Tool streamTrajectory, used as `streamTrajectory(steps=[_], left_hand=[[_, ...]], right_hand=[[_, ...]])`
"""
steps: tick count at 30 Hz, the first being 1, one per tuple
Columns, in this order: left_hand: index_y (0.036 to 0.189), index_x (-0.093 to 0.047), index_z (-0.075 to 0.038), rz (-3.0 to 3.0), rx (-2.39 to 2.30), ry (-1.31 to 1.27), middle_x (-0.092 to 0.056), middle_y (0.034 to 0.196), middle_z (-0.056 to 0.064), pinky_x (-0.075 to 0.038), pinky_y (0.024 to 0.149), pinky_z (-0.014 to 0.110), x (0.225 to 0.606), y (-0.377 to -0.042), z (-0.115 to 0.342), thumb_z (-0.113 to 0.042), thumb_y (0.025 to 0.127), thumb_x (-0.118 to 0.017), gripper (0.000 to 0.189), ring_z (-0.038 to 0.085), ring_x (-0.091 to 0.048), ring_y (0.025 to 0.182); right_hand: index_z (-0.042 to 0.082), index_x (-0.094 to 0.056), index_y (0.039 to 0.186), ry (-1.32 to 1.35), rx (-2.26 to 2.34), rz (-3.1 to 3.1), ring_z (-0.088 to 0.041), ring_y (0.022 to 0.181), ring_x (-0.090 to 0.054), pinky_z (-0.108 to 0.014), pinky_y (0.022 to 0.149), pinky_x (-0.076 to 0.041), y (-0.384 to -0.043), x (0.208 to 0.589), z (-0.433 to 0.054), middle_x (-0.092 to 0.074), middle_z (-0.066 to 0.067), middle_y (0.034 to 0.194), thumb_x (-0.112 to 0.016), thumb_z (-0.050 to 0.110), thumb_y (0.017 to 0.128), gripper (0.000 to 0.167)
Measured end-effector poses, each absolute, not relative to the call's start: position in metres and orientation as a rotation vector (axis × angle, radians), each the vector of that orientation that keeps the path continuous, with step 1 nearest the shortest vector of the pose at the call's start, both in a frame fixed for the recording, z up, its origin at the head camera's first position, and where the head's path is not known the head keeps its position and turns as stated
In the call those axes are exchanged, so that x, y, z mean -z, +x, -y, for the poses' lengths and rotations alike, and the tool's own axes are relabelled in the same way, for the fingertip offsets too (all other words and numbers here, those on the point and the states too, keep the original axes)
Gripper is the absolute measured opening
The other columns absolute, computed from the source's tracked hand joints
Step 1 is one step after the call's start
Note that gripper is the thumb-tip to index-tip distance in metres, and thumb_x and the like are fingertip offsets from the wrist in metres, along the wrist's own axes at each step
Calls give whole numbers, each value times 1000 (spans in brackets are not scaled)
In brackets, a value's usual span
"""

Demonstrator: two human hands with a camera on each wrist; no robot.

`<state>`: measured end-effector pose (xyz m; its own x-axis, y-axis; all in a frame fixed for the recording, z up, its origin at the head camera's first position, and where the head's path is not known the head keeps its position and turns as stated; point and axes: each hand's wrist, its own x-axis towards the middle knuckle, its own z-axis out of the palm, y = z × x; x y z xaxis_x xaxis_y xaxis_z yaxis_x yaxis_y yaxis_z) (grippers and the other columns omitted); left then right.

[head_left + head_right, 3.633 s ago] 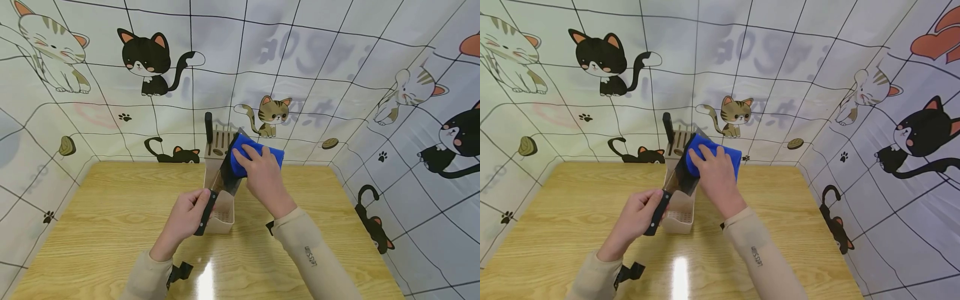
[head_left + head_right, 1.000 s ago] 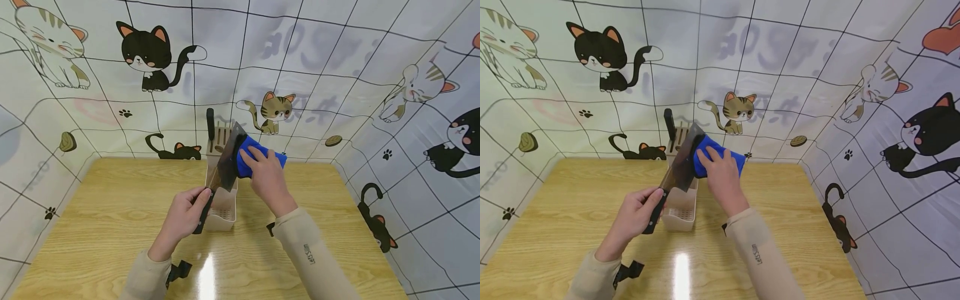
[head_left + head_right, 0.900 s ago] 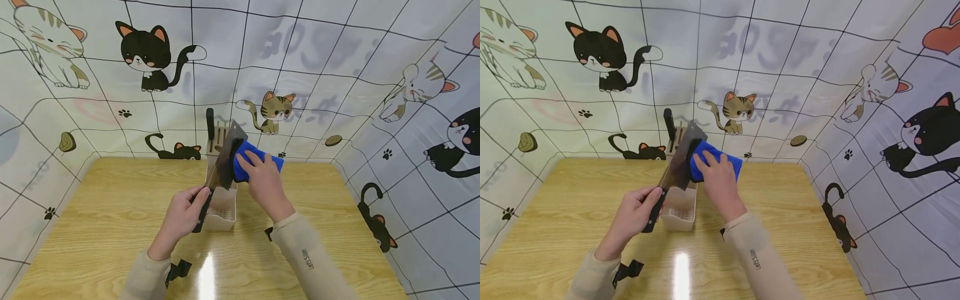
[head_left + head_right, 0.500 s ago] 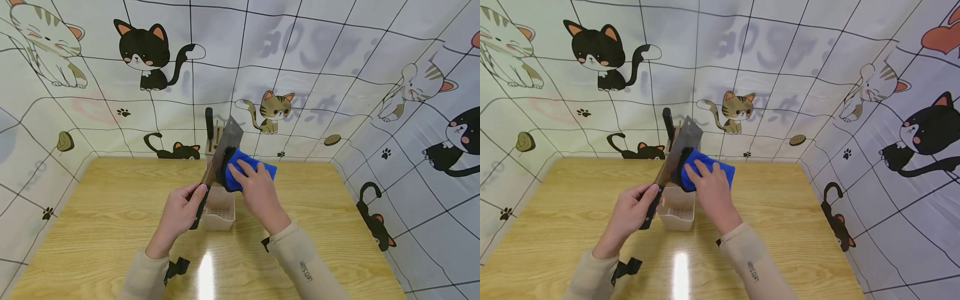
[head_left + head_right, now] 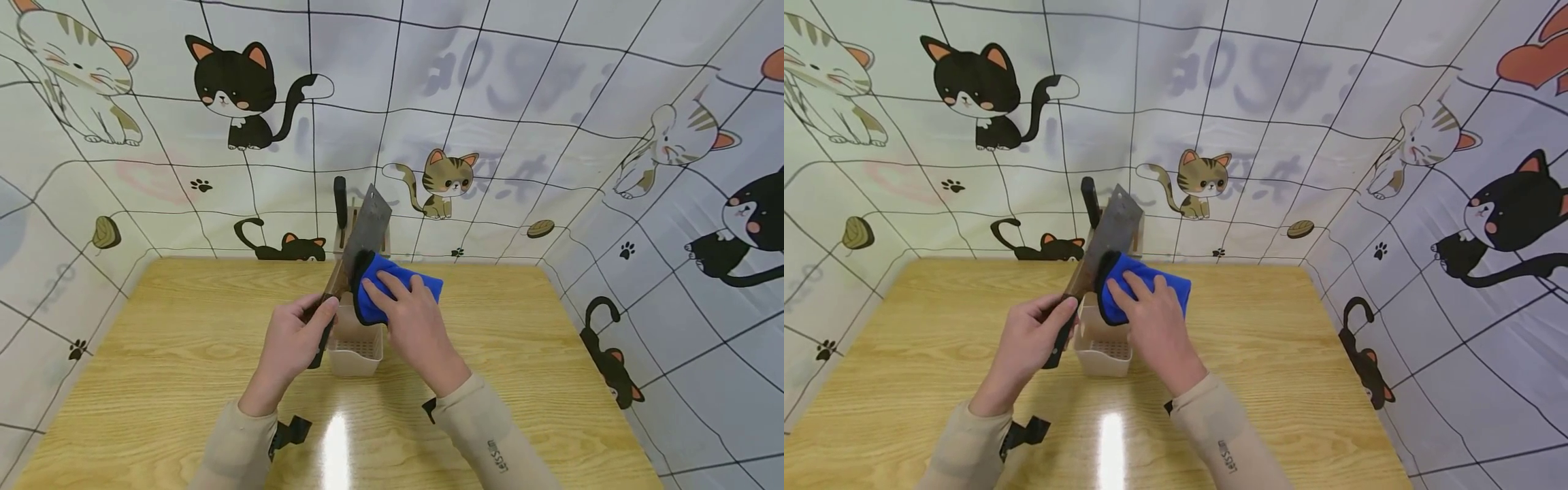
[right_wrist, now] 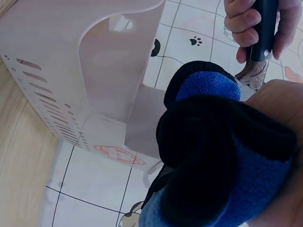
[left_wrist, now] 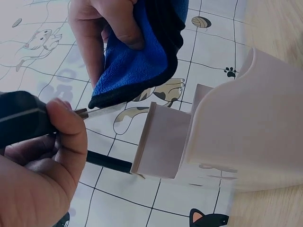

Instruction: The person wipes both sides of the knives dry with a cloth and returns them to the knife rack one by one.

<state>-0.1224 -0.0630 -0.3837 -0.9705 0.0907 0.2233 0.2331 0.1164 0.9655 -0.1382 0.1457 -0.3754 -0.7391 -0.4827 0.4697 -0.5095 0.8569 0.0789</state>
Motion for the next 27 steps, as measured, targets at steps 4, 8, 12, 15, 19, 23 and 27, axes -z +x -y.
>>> streamTrajectory(steps=[4,8,12,15,19,23,27], left_hand=[[82,-71,2,2249,2062,-247,-61,68,11,-47,52,28,382,-121,62,-23,104,-65,34,20,-57,57],[80,-70,1,2278,2050,-223,-59,65,9,-45,51,28,379,-119,61,-25,102,-68,34,19,-55,56],[72,-64,-2,2312,2003,-262,-53,58,5,-39,49,28,377,-117,59,-24,102,-68,37,19,-50,51],[67,-59,-3,2320,1978,-280,-48,55,4,-35,47,27,376,-116,58,-22,103,-65,41,17,-45,47],[66,-55,-5,2342,1882,-355,-42,55,0,-30,47,25,377,-116,57,-15,104,-58,39,11,-36,46],[76,-59,-6,2384,1728,-463,-44,65,2,-31,50,24,378,-114,56,-6,102,-53,27,10,-36,52],[94,-66,-4,2411,1616,-544,-51,79,5,-38,54,27,378,-111,56,-6,103,-54,15,14,-43,61]], right_hand=[[16,-64,142,706,-134,2550,-38,102,-63,-44,81,-54,-139,376,-147,-63,-15,138,-81,0,82,64],[13,-63,143,677,-167,2536,-40,116,-62,-48,94,-52,-140,375,-150,-63,-18,137,-76,-2,84,62],[11,-63,143,646,-192,2503,-39,120,-60,-50,98,-50,-143,372,-155,-62,-20,136,-69,-5,87,59],[10,-63,143,626,-208,2478,-40,120,-60,-50,96,-50,-146,367,-159,-62,-21,136,-64,-8,87,58],[9,-62,144,601,-237,2454,-42,114,-60,-49,93,-49,-150,360,-163,-62,-21,137,-62,-10,87,60],[9,-62,143,575,-283,2430,-43,105,-58,-50,87,-51,-152,354,-167,-61,-21,137,-60,-11,85,61],[8,-62,144,564,-312,2401,-43,98,-56,-49,79,-51,-153,348,-169,-61,-21,136,-57,-12,87,61]])
